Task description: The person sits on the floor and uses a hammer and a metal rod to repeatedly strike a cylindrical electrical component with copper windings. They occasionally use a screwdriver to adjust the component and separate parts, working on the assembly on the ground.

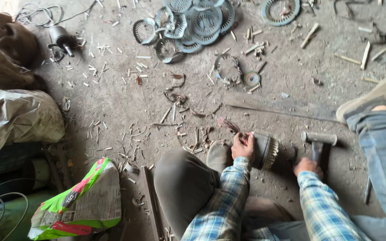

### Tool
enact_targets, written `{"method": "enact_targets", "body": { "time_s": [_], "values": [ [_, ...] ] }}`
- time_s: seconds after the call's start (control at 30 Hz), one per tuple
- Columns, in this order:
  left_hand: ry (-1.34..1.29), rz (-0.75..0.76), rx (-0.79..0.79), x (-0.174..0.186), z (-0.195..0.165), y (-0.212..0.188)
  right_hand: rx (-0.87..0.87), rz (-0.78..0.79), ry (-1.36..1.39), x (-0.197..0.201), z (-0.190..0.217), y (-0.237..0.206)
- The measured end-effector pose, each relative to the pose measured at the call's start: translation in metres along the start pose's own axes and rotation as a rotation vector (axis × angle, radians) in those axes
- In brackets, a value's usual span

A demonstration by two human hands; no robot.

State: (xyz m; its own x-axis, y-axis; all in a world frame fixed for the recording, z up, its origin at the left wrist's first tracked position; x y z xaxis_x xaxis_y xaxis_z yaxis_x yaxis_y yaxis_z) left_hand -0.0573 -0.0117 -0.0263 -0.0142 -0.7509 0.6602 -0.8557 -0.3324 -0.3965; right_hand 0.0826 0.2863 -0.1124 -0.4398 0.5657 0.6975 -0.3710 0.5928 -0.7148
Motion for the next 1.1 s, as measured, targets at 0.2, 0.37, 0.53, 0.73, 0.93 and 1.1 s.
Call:
{"method": "enact_targets", "body": {
  "time_s": [0.2, 0.37, 0.53, 0.73, 0.93, 1.1],
  "values": [
    [-0.005, 0.015, 0.017, 0.002, 0.002, -0.003, -0.216, -0.15, 0.47, 0.004, -0.022, -0.006],
    [0.007, 0.038, 0.029, -0.002, 0.008, -0.003, 0.087, -0.205, 0.071, 0.01, 0.008, -0.005],
    [0.035, 0.04, 0.067, -0.003, 0.012, -0.002, 0.074, -0.17, 0.106, 0.009, 0.012, -0.006],
    [0.034, 0.037, 0.046, -0.003, 0.01, -0.002, 0.188, -0.119, 0.047, 0.0, 0.037, -0.029],
    [0.023, 0.061, 0.063, -0.004, 0.012, -0.003, 0.248, -0.015, -0.108, -0.034, 0.058, -0.036],
    [0.027, 0.053, 0.053, 0.001, 0.007, -0.004, 0.085, -0.045, 0.002, -0.024, 0.036, -0.026]
  ]
}}
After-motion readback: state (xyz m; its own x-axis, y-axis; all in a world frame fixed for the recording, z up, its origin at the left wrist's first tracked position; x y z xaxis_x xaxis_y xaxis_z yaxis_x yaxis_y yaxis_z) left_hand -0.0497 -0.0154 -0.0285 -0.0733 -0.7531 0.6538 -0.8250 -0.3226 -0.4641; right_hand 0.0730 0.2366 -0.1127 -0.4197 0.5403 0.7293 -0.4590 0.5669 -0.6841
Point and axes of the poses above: each hand's wrist, its own y-axis towards the middle knuckle, its own x-axis out of the back of the hand, z = x × y, the point moved 10 cm from there along y, towards the middle knuckle, and after that the axes turned 8 degrees about y, right-handed, at the moved point
